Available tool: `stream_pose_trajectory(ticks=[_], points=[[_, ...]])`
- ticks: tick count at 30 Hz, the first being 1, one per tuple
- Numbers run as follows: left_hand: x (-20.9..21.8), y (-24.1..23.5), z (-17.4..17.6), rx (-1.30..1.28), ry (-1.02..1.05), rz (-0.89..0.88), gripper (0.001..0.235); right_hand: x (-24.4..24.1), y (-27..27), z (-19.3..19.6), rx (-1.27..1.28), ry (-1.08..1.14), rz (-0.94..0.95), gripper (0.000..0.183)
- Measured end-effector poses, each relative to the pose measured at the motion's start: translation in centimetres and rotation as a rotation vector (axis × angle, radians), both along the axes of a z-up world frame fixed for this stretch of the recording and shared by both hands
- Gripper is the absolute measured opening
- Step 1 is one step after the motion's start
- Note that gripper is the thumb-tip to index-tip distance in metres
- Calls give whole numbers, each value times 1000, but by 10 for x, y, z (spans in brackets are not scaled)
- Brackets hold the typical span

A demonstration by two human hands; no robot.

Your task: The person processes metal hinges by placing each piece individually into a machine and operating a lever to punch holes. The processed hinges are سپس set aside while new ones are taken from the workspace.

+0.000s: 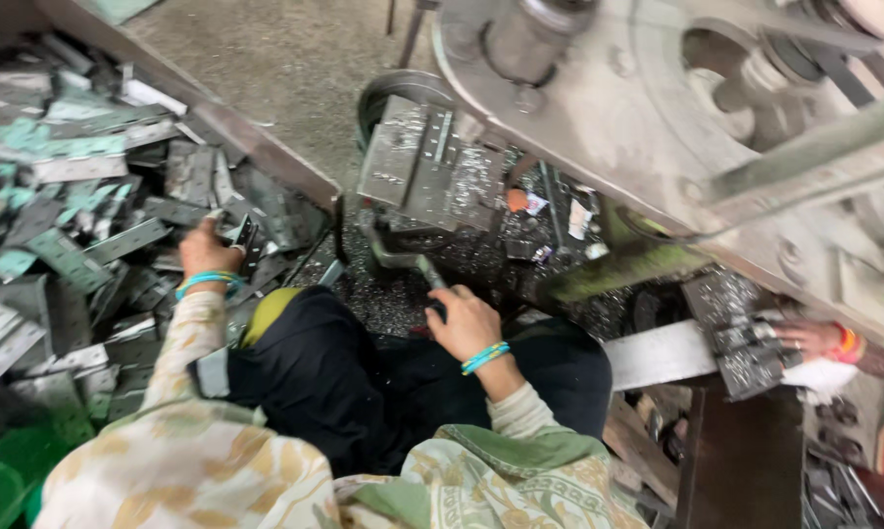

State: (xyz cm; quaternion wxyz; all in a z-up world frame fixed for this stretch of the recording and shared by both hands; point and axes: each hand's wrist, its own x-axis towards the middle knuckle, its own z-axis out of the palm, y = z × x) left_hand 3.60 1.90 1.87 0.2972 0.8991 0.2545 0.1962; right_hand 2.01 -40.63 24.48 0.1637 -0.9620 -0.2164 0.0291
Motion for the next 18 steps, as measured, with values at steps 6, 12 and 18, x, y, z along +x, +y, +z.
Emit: stream_pose_trajectory(ticks=[6, 12, 18], points=[[20, -55, 160, -168, -149, -257, 66, 1, -2, -5, 16, 15, 4, 29], [93, -164, 201, -446, -252, -414, 70, 3, -3, 1, -6, 40, -1, 34], [113, -236, 158, -186, -259, -386, 48, 2, -1, 6, -24, 69, -8, 38]])
